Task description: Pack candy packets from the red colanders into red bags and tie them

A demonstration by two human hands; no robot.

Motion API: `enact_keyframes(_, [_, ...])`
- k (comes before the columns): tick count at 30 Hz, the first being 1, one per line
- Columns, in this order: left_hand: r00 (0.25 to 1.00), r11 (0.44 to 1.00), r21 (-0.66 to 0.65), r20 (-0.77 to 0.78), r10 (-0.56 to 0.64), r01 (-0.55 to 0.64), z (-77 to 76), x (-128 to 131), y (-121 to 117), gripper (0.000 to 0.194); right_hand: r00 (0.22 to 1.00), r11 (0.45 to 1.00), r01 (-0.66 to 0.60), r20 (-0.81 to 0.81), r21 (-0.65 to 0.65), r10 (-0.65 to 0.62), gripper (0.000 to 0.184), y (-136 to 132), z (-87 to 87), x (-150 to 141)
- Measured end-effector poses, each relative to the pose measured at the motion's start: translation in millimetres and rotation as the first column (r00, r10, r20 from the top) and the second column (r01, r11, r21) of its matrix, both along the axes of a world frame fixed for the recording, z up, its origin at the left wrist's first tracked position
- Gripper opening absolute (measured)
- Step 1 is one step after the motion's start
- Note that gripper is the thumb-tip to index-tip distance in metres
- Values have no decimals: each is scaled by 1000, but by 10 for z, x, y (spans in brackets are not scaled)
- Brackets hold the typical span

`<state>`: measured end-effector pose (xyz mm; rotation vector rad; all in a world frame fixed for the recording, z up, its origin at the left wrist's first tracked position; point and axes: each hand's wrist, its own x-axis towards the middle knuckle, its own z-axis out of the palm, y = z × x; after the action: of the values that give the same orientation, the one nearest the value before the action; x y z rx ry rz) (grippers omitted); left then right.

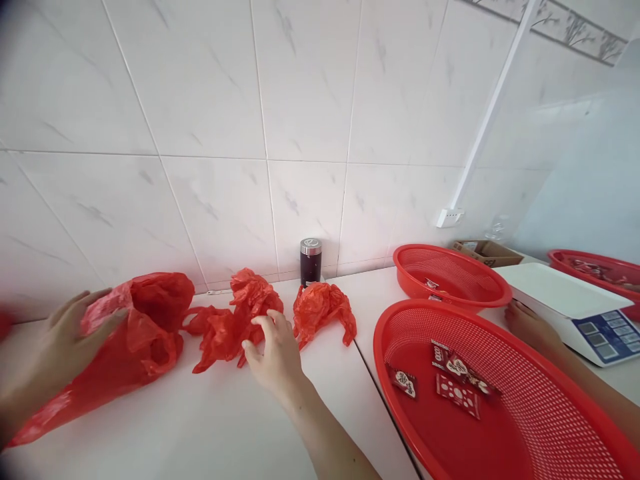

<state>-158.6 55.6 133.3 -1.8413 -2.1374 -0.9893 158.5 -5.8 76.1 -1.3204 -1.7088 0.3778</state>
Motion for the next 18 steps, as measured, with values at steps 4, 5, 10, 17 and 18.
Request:
enact_keyframes(4, [997, 997, -56, -60, 49, -53, 135, 249, -94, 60, 998, 997, -66, 10, -25, 67, 28, -47, -58, 26])
enact_keyframes(5, [997, 997, -53, -62, 51, -54, 152, 243, -115, 59, 997, 997, -76, 7, -20, 76, 26, -51, -73, 20])
enact_keyframes(10, [989, 991, 37, -75, -127, 130, 32, 299, -301, 38, 993, 993, -115, -6, -12, 115, 19, -100, -148, -106])
enact_keyframes(17, [733, 728, -124, -8, -680, 674, -490, 1250, -612, 23, 953, 937, 292, 29, 194, -303, 27, 138, -160, 456])
enact_keyframes(18, [695, 678, -182, 49, -717, 712, -565, 1399, -634, 23, 920, 908, 388, -2, 161, -393, 37, 212, -181, 607])
